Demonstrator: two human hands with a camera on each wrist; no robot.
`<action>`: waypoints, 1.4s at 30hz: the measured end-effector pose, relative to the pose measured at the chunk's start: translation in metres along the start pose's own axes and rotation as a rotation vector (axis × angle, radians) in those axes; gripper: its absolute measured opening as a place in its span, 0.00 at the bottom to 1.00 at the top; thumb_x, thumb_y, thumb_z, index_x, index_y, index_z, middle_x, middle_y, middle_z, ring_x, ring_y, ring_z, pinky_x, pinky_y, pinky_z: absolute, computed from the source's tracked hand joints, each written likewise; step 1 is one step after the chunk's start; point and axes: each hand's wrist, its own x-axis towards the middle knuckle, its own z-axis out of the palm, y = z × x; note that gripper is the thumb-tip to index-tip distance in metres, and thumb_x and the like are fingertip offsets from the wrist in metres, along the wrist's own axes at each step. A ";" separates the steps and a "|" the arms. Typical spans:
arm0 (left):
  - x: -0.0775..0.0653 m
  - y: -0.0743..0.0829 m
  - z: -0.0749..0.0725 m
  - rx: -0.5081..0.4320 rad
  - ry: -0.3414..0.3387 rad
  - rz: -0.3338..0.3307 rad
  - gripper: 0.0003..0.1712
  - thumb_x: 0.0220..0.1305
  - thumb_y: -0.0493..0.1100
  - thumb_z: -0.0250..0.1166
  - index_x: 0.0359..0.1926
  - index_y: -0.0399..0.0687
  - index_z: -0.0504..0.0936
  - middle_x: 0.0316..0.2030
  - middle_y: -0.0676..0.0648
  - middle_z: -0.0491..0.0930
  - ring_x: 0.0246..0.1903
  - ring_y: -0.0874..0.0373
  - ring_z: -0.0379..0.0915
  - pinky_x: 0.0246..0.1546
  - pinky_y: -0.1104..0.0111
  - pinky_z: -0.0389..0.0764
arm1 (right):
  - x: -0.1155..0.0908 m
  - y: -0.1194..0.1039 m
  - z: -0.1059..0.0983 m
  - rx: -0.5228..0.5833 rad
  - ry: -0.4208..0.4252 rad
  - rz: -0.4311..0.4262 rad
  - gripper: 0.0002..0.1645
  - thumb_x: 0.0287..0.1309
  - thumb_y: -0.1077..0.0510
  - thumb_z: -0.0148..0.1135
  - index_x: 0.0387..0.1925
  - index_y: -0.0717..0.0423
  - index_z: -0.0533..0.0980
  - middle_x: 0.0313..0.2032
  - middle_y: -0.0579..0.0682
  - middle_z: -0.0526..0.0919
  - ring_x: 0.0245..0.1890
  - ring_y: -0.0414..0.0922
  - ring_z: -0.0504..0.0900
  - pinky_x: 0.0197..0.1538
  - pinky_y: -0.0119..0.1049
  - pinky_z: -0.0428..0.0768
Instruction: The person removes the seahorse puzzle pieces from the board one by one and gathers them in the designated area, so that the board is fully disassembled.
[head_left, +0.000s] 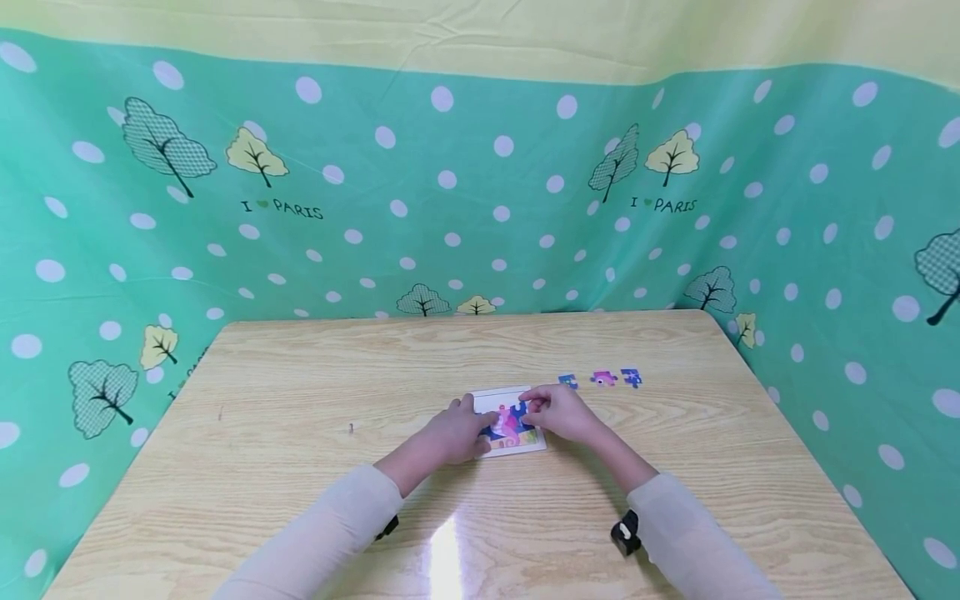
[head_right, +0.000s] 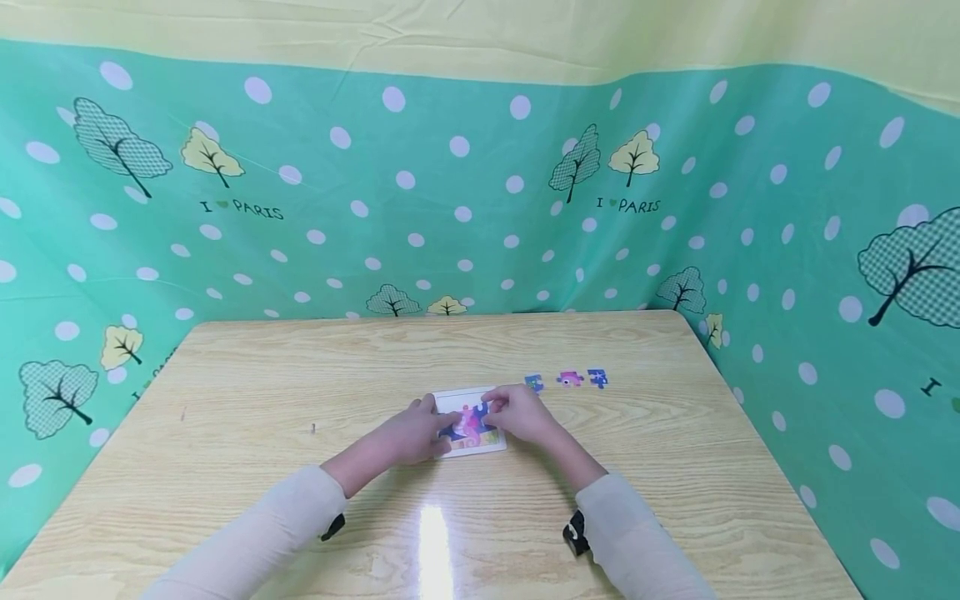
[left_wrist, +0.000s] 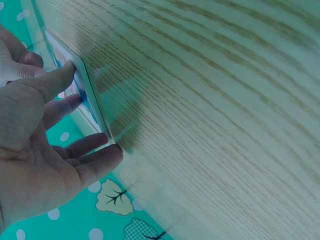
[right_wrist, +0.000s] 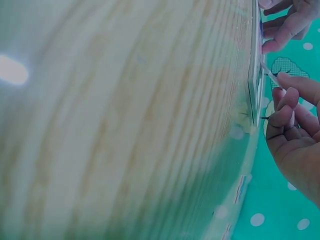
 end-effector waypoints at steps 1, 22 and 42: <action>0.000 0.000 0.000 -0.002 0.000 0.000 0.29 0.63 0.53 0.59 0.65 0.58 0.68 0.59 0.33 0.65 0.57 0.40 0.66 0.53 0.51 0.74 | 0.000 -0.001 0.000 0.000 0.000 0.000 0.16 0.52 0.62 0.66 0.45 0.55 0.80 0.29 0.48 0.76 0.25 0.41 0.70 0.23 0.27 0.67; -0.001 0.000 0.000 0.006 0.003 -0.007 0.28 0.64 0.53 0.59 0.65 0.60 0.68 0.56 0.35 0.67 0.53 0.44 0.68 0.50 0.53 0.76 | -0.002 -0.001 -0.004 0.027 -0.002 0.003 0.18 0.52 0.61 0.66 0.47 0.56 0.80 0.29 0.48 0.77 0.25 0.41 0.71 0.24 0.27 0.70; -0.003 0.002 -0.001 0.008 0.009 -0.008 0.28 0.64 0.52 0.59 0.65 0.59 0.68 0.53 0.37 0.68 0.47 0.49 0.68 0.48 0.56 0.76 | -0.005 0.007 -0.014 0.077 0.017 0.009 0.21 0.52 0.62 0.65 0.50 0.56 0.78 0.31 0.49 0.78 0.27 0.46 0.76 0.29 0.35 0.76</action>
